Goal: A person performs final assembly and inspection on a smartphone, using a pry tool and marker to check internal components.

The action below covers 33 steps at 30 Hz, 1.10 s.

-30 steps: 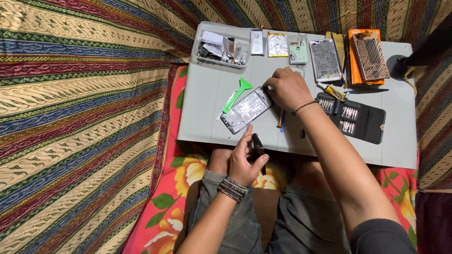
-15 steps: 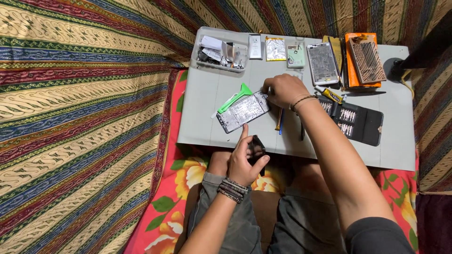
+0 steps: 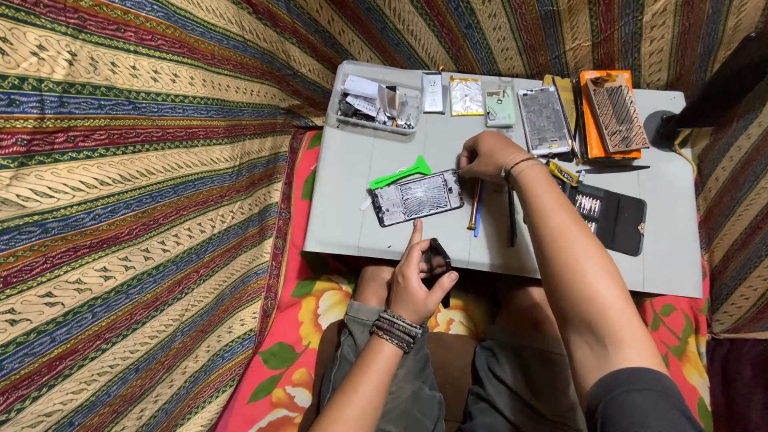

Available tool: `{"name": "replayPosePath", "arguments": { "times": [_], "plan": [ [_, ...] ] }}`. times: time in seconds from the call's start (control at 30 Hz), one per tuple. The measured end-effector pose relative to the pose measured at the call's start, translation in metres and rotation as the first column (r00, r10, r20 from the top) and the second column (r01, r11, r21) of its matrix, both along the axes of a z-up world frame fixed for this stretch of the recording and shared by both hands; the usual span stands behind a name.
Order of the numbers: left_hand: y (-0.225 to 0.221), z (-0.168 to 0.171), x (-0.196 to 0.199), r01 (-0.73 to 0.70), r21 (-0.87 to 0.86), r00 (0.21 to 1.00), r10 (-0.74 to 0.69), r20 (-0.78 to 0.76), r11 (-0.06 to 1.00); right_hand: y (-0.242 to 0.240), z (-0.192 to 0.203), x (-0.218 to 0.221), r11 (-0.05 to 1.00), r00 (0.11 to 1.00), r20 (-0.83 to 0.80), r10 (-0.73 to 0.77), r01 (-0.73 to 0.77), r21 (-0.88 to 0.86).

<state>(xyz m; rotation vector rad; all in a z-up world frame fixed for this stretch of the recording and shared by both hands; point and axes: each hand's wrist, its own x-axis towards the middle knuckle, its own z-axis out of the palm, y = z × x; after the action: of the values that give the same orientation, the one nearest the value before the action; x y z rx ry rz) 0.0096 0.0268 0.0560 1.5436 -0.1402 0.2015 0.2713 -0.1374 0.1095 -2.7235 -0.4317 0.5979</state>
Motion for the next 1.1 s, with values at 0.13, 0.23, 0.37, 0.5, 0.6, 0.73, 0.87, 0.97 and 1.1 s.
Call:
{"name": "replayPosePath", "arguments": {
  "times": [0.13,0.23,0.37,0.5,0.6,0.73,0.87,0.97,1.1],
  "plan": [
    [-0.001,-0.003,0.0,-0.008,0.023,1.0,0.008,-0.001,1.0,-0.018,-0.012,0.009,0.998,0.999,-0.028,-0.033,0.035,0.058],
    [0.001,0.001,0.0,0.004,0.026,1.0,-0.003,-0.027,1.0,-0.029,-0.018,0.014,0.984,0.998,-0.015,-0.068,0.069,0.165],
    [0.001,0.0,-0.001,0.006,0.035,1.0,-0.004,-0.031,0.999,-0.042,-0.024,0.017,0.946,0.99,0.006,-0.14,0.132,0.296],
    [0.0,0.0,-0.002,0.018,0.021,0.999,-0.017,-0.039,1.0,-0.055,-0.017,0.014,0.889,0.981,0.015,-0.193,0.168,0.425],
    [0.0,-0.002,-0.001,0.015,0.022,0.999,-0.014,-0.035,1.0,-0.062,-0.004,-0.003,0.874,0.98,0.047,-0.194,0.151,0.462],
    [-0.002,0.001,-0.001,0.006,0.042,0.999,-0.005,-0.033,0.999,-0.077,-0.007,-0.017,0.873,0.968,0.111,-0.223,0.148,0.464],
    [-0.001,-0.004,-0.004,-0.03,0.048,1.0,0.03,-0.003,0.998,-0.078,-0.006,-0.054,0.723,0.905,0.087,-0.416,0.271,0.635],
    [0.0,-0.002,-0.011,-0.073,0.037,0.997,0.072,0.04,0.997,-0.078,-0.014,-0.097,0.503,0.85,-0.027,-0.527,0.337,0.796],
    [0.01,0.002,-0.019,-0.135,-0.025,0.987,0.137,0.087,0.991,-0.097,-0.074,-0.144,0.032,0.761,-0.339,-0.553,0.426,0.904]
  ]
}}
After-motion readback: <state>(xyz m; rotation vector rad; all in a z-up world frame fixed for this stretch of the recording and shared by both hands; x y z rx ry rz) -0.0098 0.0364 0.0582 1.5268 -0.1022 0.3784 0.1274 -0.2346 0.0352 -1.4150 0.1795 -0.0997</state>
